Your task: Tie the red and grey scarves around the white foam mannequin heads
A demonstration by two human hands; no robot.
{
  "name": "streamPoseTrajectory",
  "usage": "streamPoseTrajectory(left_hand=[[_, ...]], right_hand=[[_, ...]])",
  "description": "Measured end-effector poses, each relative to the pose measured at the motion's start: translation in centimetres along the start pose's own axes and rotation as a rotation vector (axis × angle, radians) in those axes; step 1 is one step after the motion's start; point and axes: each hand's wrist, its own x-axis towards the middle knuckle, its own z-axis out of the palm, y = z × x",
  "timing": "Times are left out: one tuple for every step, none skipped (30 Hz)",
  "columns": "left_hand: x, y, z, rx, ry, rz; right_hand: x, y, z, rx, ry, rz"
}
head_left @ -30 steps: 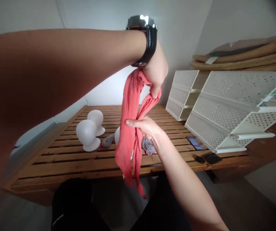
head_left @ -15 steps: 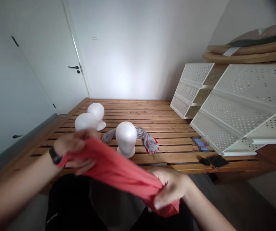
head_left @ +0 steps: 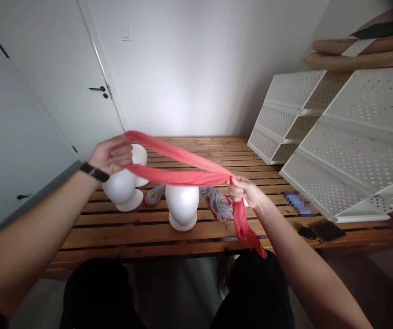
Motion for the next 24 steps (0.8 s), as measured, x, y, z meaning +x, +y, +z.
streamPoseTrajectory(left_hand=[[2.6, 0.4, -0.1, 0.009, 0.006, 0.025], [5.0, 0.4, -0.3, 0.027, 0.019, 0.028], [7.3, 0.0, -0.7, 0.054, 0.044, 0.006], [9.1, -0.8, -1.1, 0.08, 0.094, -0.027], [10.5, -2.1, -1.6, 0.1, 0.153, -0.052], [11.4, -3.8, -2.0, 0.117, 0.224, -0.071], [11.6, -5.9, -2.3, 0.13, 0.292, -0.091], [11.3, -8.4, -2.5, 0.138, 0.325, -0.091], [10.4, -11.2, -2.7, 0.148, 0.342, -0.098], [9.0, -14.2, -2.9, 0.152, 0.358, -0.102], [7.2, -17.2, -3.1, 0.153, 0.367, -0.12], [5.2, -20.1, -3.4, 0.154, 0.368, -0.151], [3.0, -22.9, -3.6, 0.144, 0.36, -0.174], [0.9, -25.3, -3.7, 0.137, 0.351, -0.215], [-1.2, -27.4, -3.6, 0.121, 0.361, -0.233], [-3.0, -29.1, -3.4, 0.109, 0.372, -0.239], [-4.6, -30.4, -3.0, 0.094, 0.379, -0.246], [-5.8, -31.3, -2.4, 0.078, 0.385, -0.246], [-6.8, -32.0, -1.7, 0.059, 0.375, -0.257], [-7.4, -32.4, -0.9, 0.033, 0.347, -0.284], [-7.7, -32.8, -0.1, 0.007, 0.31, -0.326], [-7.9, -33.1, 0.8, -0.013, 0.268, -0.378], [-7.9, -33.4, 1.6, -0.023, 0.231, -0.425], [-7.7, -33.7, 2.4, -0.021, 0.198, -0.463]], right_hand=[[2.5, -1.0, -0.2, 0.006, 0.041, -0.054], [4.9, -1.7, -0.4, 0.012, 0.087, -0.089], [7.2, -1.9, -0.6, 0.007, 0.138, -0.096], [9.2, -1.7, -0.9, -0.008, 0.199, -0.078], [10.9, -1.0, -1.1, -0.029, 0.265, -0.046], [12.1, 0.0, -1.4, -0.051, 0.327, -0.01], [12.8, 1.3, -1.7, -0.067, 0.38, 0.021], [12.9, 2.9, -1.9, -0.075, 0.42, 0.042], [12.7, 4.6, -2.1, -0.072, 0.444, 0.054], [12.0, 6.5, -2.2, -0.065, 0.457, 0.059], [11.0, 8.5, -2.2, -0.057, 0.464, 0.067], [9.9, 10.5, -2.1, -0.05, 0.467, 0.077], [8.6, 12.6, -1.9, -0.047, 0.464, 0.096], [7.3, 14.6, -1.6, -0.038, 0.452, 0.113], [6.2, 16.5, -1.1, -0.008, 0.434, 0.118], [5.2, 18.2, -0.5, 0.011, 0.433, 0.126], [4.4, 19.8, 0.3, 0.017, 0.447, 0.127], [3.9, 21.2, 1.2, 0.01, 0.467, 0.114], [3.7, 22.5, 2.2, -0.016, 0.492, 0.088], [3.6, 23.6, 3.2, -0.055, 0.515, 0.05], [3.8, 24.6, 4.2, -0.104, 0.536, 0.005], [4.1, 25.5, 5.1, -0.158, 0.559, -0.038], [4.4, 26.3, 5.9, -0.214, 0.602, -0.068], [4.7, 27.1, 6.6, -0.267, 0.663, -0.076]])
